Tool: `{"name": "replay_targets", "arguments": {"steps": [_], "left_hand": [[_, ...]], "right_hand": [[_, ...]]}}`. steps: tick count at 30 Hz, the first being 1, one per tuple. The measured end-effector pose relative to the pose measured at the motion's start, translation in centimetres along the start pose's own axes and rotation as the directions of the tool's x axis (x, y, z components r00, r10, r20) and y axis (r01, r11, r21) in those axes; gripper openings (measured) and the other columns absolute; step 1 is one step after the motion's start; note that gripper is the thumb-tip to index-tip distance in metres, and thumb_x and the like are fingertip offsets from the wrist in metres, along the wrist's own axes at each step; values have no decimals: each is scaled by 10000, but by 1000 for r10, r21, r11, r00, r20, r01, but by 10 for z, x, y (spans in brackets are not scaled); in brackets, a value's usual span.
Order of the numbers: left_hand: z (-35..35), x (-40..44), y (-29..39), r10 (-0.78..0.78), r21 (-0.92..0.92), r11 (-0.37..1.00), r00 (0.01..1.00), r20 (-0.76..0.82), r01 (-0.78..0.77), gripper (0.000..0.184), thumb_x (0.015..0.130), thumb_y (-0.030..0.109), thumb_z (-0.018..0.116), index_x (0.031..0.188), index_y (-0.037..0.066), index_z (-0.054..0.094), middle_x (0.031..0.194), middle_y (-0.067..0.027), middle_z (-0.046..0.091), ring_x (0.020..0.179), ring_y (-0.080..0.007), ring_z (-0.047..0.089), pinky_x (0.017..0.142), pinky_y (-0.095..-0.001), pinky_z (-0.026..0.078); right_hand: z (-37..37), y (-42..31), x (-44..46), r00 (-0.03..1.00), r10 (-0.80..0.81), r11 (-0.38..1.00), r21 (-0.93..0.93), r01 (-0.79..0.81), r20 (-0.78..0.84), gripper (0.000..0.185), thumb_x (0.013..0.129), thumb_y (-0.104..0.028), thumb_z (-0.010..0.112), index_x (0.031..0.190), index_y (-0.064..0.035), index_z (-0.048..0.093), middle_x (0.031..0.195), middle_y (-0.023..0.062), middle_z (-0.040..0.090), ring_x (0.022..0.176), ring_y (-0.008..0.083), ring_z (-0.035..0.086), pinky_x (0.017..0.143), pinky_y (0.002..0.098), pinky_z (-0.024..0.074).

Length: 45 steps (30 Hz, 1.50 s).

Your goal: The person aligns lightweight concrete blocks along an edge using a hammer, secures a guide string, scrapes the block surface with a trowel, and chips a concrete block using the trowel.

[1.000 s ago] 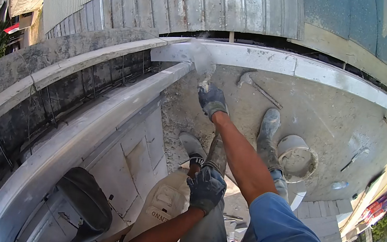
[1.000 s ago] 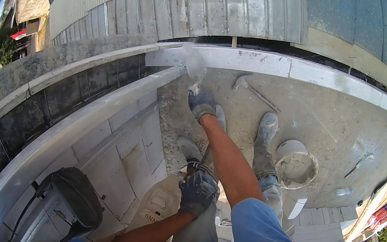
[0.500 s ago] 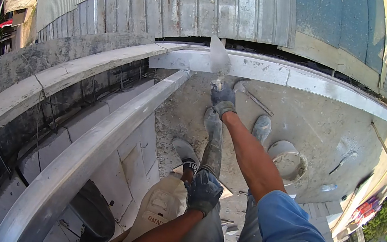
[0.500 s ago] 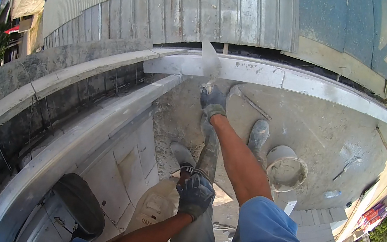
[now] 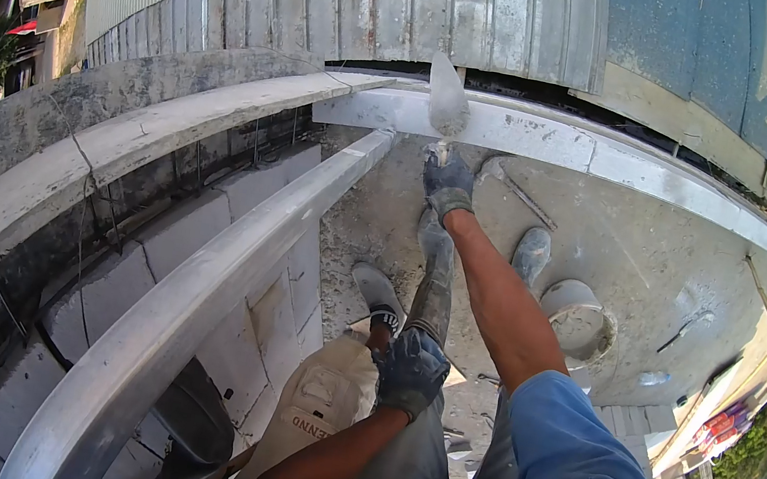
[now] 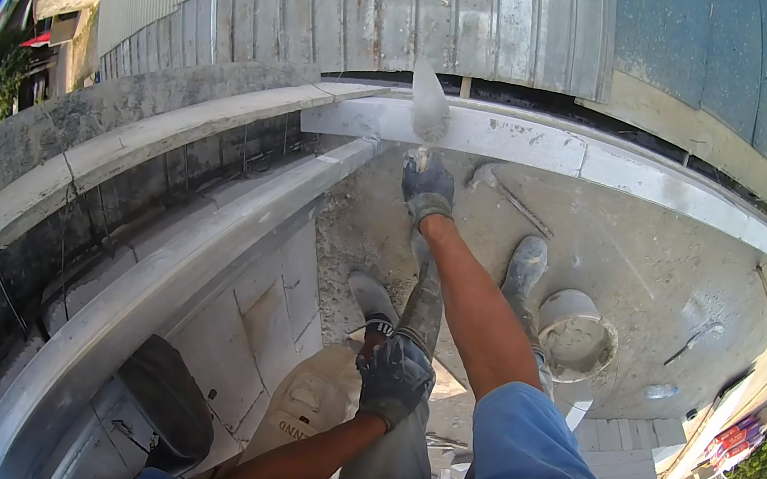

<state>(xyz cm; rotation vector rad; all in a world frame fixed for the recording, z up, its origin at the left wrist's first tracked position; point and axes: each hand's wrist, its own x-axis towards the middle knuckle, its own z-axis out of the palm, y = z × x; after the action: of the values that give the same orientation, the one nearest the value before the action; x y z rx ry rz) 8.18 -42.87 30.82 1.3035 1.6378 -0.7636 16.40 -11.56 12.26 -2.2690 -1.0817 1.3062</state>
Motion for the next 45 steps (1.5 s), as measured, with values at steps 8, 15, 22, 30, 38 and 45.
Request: {"name": "replay_targets", "arguments": {"steps": [8, 15, 22, 30, 38, 45], "left_hand": [[-14, -2, 8, -5, -7, 1000, 998, -64, 5, 1006, 842, 717, 528, 1562, 77, 238, 1580, -221, 291, 1473, -391, 253, 1176, -645, 87], [1, 6, -4, 51, -14, 999, 995, -82, -52, 1028, 839, 750, 492, 1567, 75, 224, 1597, -210, 264, 1486, -391, 228, 1167, -665, 74], [-14, 4, 3, 37, 76, 997, 995, -95, -29, 1032, 848, 759, 460, 1565, 58, 216, 1604, -194, 256, 1492, -392, 214, 1165, -670, 62], [-13, 4, 2, -2, -32, 999, 999, -42, 1, 1057, 831, 759, 493, 1580, 89, 165, 1570, -245, 244, 1472, -420, 190, 1127, -669, 120], [-11, 6, 1, 32, 5, 999, 995, -98, -32, 1061, 814, 763, 512, 1563, 80, 200, 1528, -265, 303, 1423, -424, 278, 1085, -632, 205], [-20, -1, 5, 32, 41, 999, 997, -75, -28, 1039, 833, 745, 507, 1564, 71, 207, 1541, -265, 282, 1419, -422, 279, 1089, -627, 200]], "right_hand": [[-3, 12, 23, 932, -238, 934, -200, 297, 273, 468, 925, -478, 540, 1082, -58, 675, 1036, 253, 690, 989, 451, 651, 873, 507, 511], [-54, -27, 37, 797, -279, 823, -294, 486, 535, 461, 918, -462, 542, 1076, -56, 695, 1054, 248, 693, 983, 438, 660, 883, 492, 514], [-40, 5, 17, 961, -229, 961, -121, 248, 152, 412, 913, -436, 572, 1016, -49, 669, 1005, 257, 689, 951, 457, 653, 814, 525, 511], [-16, 24, -3, 977, -150, 971, -161, 175, 154, 413, 919, -440, 569, 1043, -55, 650, 990, 263, 684, 944, 452, 647, 813, 530, 508], [-17, 21, 5, 933, -256, 938, -169, 303, 253, 398, 921, -427, 567, 1038, -57, 653, 1009, 263, 683, 954, 455, 645, 816, 528, 508], [-16, 30, -20, 948, -144, 953, -220, 210, 283, 377, 927, -388, 575, 1059, -41, 639, 1006, 263, 684, 952, 461, 646, 825, 526, 507]]}}
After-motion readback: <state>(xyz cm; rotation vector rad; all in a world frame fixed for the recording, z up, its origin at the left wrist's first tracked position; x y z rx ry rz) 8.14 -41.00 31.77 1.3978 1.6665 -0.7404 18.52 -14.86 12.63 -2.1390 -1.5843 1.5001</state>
